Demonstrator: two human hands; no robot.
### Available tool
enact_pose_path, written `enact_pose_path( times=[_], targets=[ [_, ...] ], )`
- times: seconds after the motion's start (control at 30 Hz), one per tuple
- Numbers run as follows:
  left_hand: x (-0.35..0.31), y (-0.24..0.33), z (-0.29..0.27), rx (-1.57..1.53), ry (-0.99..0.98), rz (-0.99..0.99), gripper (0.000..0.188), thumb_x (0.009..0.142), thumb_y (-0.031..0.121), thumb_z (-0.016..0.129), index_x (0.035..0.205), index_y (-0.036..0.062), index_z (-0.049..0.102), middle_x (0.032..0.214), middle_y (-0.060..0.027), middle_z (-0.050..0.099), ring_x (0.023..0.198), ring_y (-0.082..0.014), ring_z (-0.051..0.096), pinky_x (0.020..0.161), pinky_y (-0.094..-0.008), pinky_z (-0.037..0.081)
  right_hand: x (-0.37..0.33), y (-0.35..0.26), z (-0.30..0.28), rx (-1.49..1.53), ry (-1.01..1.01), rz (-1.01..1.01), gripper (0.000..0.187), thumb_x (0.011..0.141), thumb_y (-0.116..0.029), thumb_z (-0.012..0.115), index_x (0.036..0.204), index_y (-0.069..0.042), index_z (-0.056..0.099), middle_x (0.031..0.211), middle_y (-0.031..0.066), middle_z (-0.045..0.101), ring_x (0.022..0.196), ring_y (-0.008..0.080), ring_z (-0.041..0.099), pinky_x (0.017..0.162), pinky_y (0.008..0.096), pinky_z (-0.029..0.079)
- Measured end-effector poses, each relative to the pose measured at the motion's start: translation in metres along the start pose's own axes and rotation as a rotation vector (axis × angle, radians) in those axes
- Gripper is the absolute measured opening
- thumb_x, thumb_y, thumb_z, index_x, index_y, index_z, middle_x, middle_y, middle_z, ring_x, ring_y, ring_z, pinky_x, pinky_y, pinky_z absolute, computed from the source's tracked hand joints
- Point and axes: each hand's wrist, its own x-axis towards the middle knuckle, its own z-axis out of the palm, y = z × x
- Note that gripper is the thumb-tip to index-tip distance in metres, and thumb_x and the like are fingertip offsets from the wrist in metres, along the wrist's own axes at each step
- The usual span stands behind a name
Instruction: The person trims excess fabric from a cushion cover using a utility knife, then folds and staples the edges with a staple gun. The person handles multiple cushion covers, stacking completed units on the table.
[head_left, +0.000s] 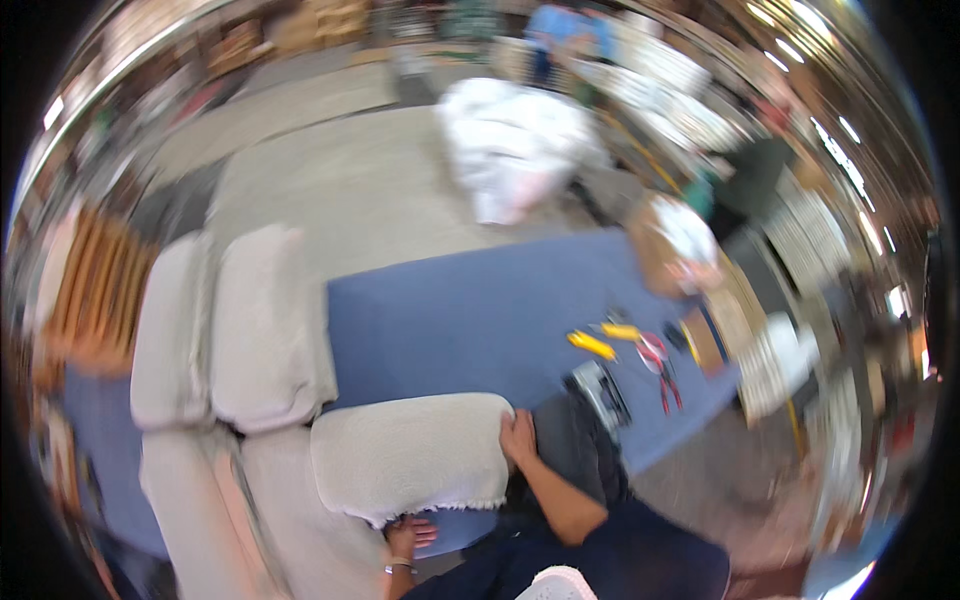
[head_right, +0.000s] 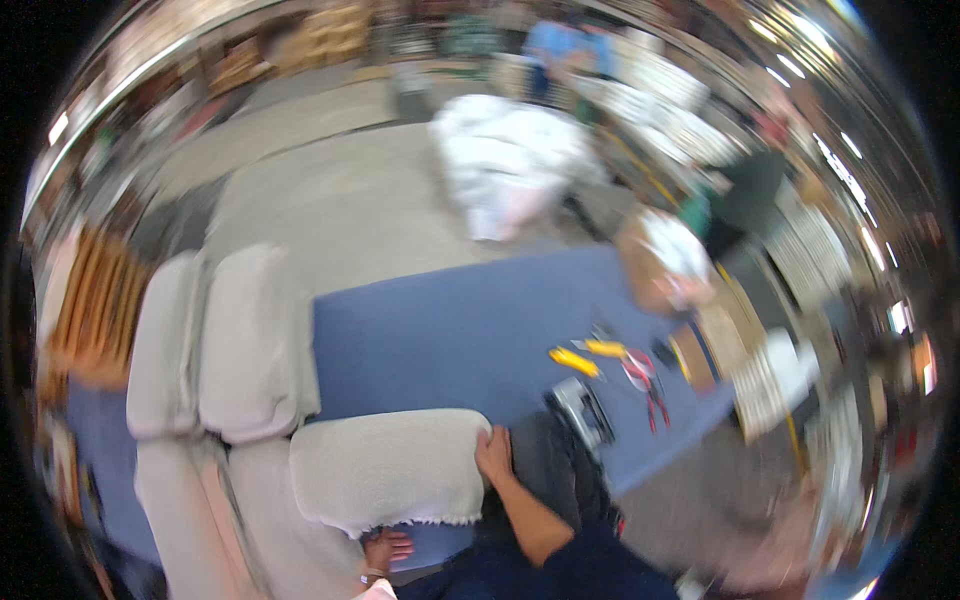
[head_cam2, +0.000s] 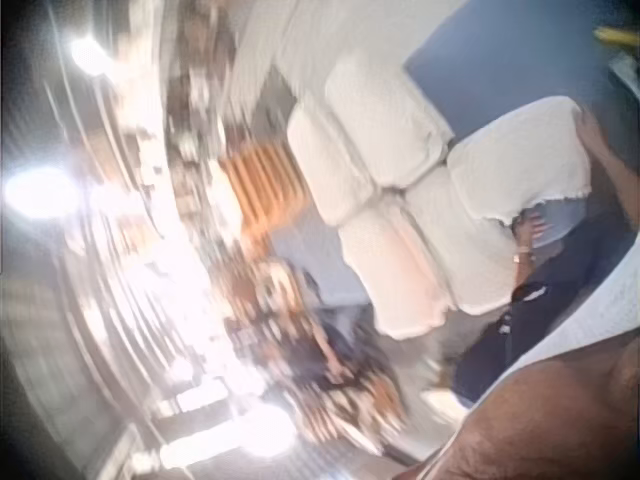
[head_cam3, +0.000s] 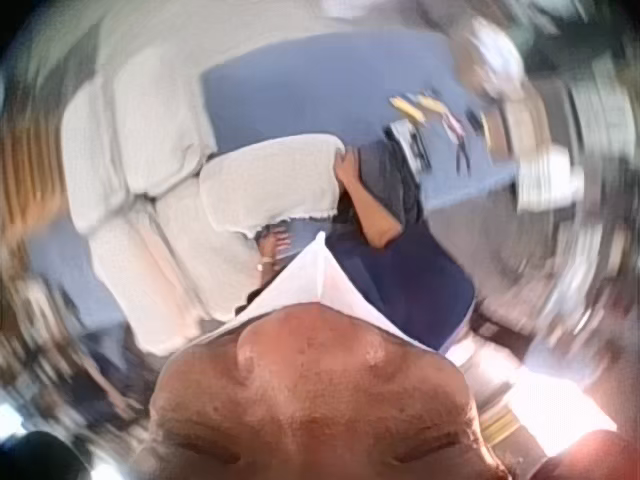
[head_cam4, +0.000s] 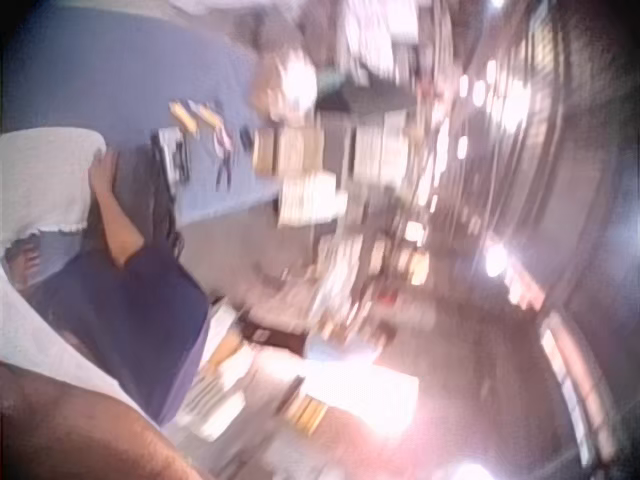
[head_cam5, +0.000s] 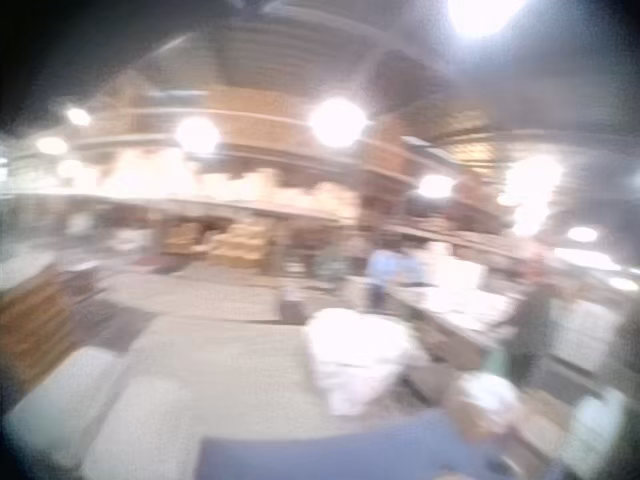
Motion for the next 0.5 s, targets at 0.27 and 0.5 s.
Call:
enact_pose_path(
  times=[0.27, 0.5],
  targets=[
    [-0.009, -0.003, 0.037, 0.412, 0.17, -0.267, 0.037, 0.103, 0.031, 0.046, 0.117, 0.0068, 0.069, 0.109, -0.0166, 0.075, 0.091, -0.0274, 0.075, 0.074, -0.039, 0.062, -0.026, 0.029, -0.009, -0.009, 0.044, -0.031, 0.041, 0.108, -0.033, 0.048, 0.111, 0.008, 0.057, 0.105, 0.0277, 0.061, 0.098, 0.0408, 0.059, 0.088, 0.0483, 0.047],
    [-0.047, 0.053, 0.089, 0.534, 0.429, -0.39, 0.048, 0.105, 0.043, 0.035, 0.135, 0.0163, 0.06, 0.141, -0.0135, 0.058, 0.128, -0.0261, 0.056, 0.108, -0.0403, 0.046, -0.012, 0.04, -0.01, 0.013, 0.066, -0.149, 0.039, 0.109, -0.031, 0.047, 0.112, 0.006, 0.058, 0.104, 0.0267, 0.063, 0.094, 0.0417, 0.061, 0.085, 0.0484, 0.049]
  ],
)
